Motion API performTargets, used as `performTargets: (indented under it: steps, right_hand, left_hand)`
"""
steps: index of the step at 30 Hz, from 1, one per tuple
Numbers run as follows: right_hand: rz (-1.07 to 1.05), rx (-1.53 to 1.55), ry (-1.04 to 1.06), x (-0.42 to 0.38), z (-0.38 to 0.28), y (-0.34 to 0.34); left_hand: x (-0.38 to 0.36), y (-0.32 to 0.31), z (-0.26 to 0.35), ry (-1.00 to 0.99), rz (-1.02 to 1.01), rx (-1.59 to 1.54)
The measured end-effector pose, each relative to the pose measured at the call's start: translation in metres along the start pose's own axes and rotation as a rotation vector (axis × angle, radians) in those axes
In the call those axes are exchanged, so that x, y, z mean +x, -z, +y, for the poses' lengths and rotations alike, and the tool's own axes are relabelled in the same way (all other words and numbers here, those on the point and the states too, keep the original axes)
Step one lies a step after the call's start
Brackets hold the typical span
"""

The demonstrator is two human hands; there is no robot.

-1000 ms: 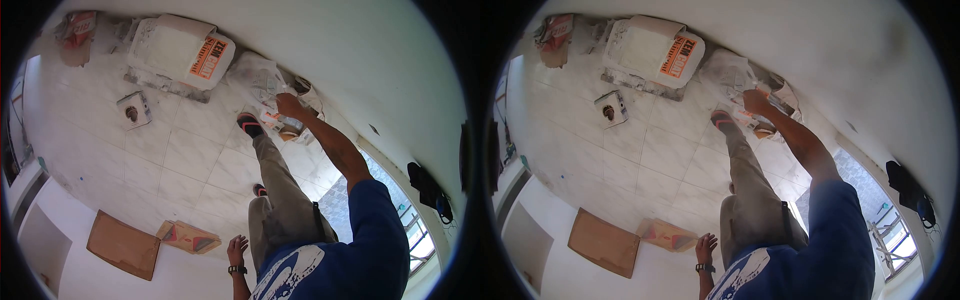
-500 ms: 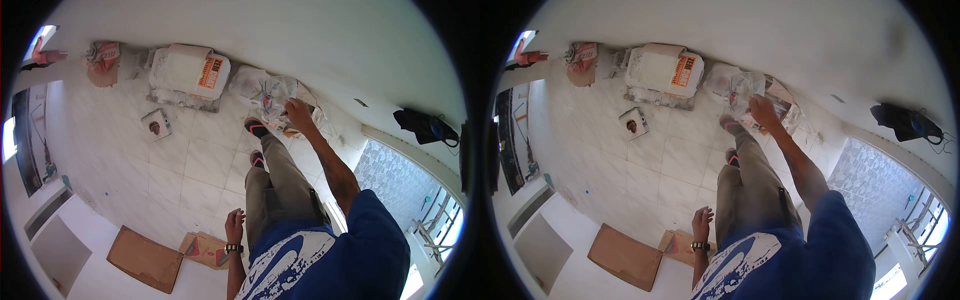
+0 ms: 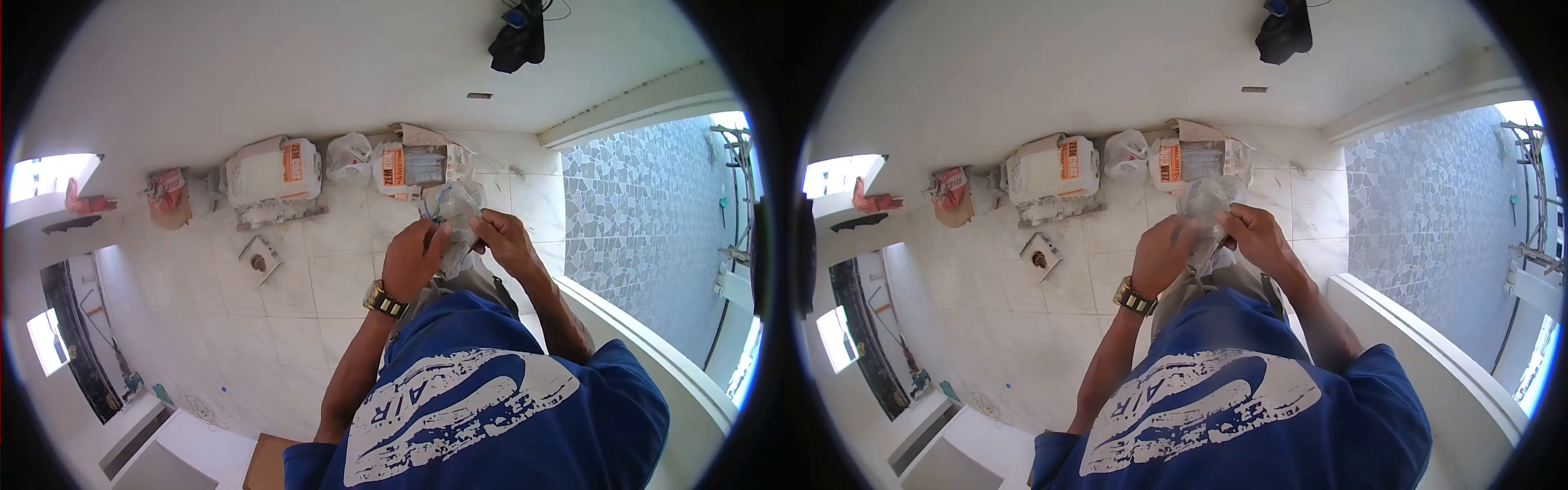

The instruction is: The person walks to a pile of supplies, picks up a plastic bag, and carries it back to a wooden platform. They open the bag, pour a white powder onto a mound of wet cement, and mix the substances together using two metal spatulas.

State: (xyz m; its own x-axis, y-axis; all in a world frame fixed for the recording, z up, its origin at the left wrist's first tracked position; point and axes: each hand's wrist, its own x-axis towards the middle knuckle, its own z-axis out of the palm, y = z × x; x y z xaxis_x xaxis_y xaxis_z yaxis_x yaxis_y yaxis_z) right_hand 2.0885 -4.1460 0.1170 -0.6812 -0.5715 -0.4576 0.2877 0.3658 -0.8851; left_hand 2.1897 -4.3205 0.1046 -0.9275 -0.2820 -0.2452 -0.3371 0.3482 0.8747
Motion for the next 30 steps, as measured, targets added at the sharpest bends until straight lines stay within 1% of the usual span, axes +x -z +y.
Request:
performTargets:
  steps: [2, 4, 6, 7, 9, 10, 12, 13, 15, 16, 17, 19, 21, 24, 28, 29, 30]
  right_hand:
    - [0.055, -0.063, -0.002, -0.034, 0.008, 0.030]
    - [0.109, -0.010, 0.050, -0.063, 0.026, 0.063]
    - [0.211, 0.055, 0.016, -0.089, 0.043, 0.098]
    - [0.263, 0.087, 0.004, -0.100, 0.052, 0.117]
    - [0.286, 0.058, -0.013, -0.129, 0.066, 0.160]
    - [0.334, 0.044, 0.003, -0.136, 0.074, 0.191]
    - [0.383, -0.003, 0.002, -0.154, 0.092, 0.243]
    - [0.403, 0.066, -0.038, -0.167, 0.089, 0.268]
    - [0.504, 0.106, 0.004, -0.191, 0.106, 0.312]
    - [0.539, 0.106, 0.038, -0.198, 0.112, 0.337]
    - [0.582, 0.088, 0.032, -0.210, 0.115, 0.360]
    - [0.709, 0.019, 0.121, -0.235, 0.121, 0.399]
    - [0.861, 0.130, 0.050, -0.249, 0.142, 0.433]
    - [0.984, 0.373, -0.001, -0.265, 0.157, 0.481]
    - [1.161, 0.591, 0.085, -0.287, 0.192, 0.543]
    - [1.199, 0.692, 0.096, -0.293, 0.193, 0.560]
    - [1.240, 0.731, 0.103, -0.299, 0.195, 0.575]
  left_hand:
    - [0.002, -0.033, 0.021, 0.009, -0.167, 0.045]
    - [0.006, -0.069, 0.041, 0.020, -0.318, 0.071]
    - [0.016, -0.106, 0.062, 0.029, -0.469, 0.074]
    - [0.021, -0.126, 0.074, 0.051, -0.502, 0.017]
    - [0.030, -0.176, 0.103, 0.077, -0.601, -0.090]
    - [0.035, -0.208, 0.107, 0.035, -0.619, -0.130]
    - [0.047, -0.264, 0.135, 0.038, -0.676, -0.198]
    - [0.054, -0.292, 0.148, 0.057, -0.740, -0.226]
    - [0.067, -0.345, 0.182, 0.097, -0.819, -0.312]
    - [0.074, -0.368, 0.201, 0.039, -0.854, -0.236]
    - [0.080, -0.393, 0.217, -0.023, -0.891, -0.239]
    - [0.093, -0.439, 0.249, -0.138, -0.965, -0.204]
    - [0.105, -0.483, 0.283, -0.247, -1.039, -0.129]
    - [0.130, -0.547, 0.330, -0.346, -1.160, -0.077]
    - [0.146, -0.642, 0.385, -0.375, -1.349, 0.020]
    - [0.153, -0.667, 0.398, -0.454, -1.380, 0.116]
    - [0.157, -0.691, 0.407, -0.464, -1.417, 0.132]
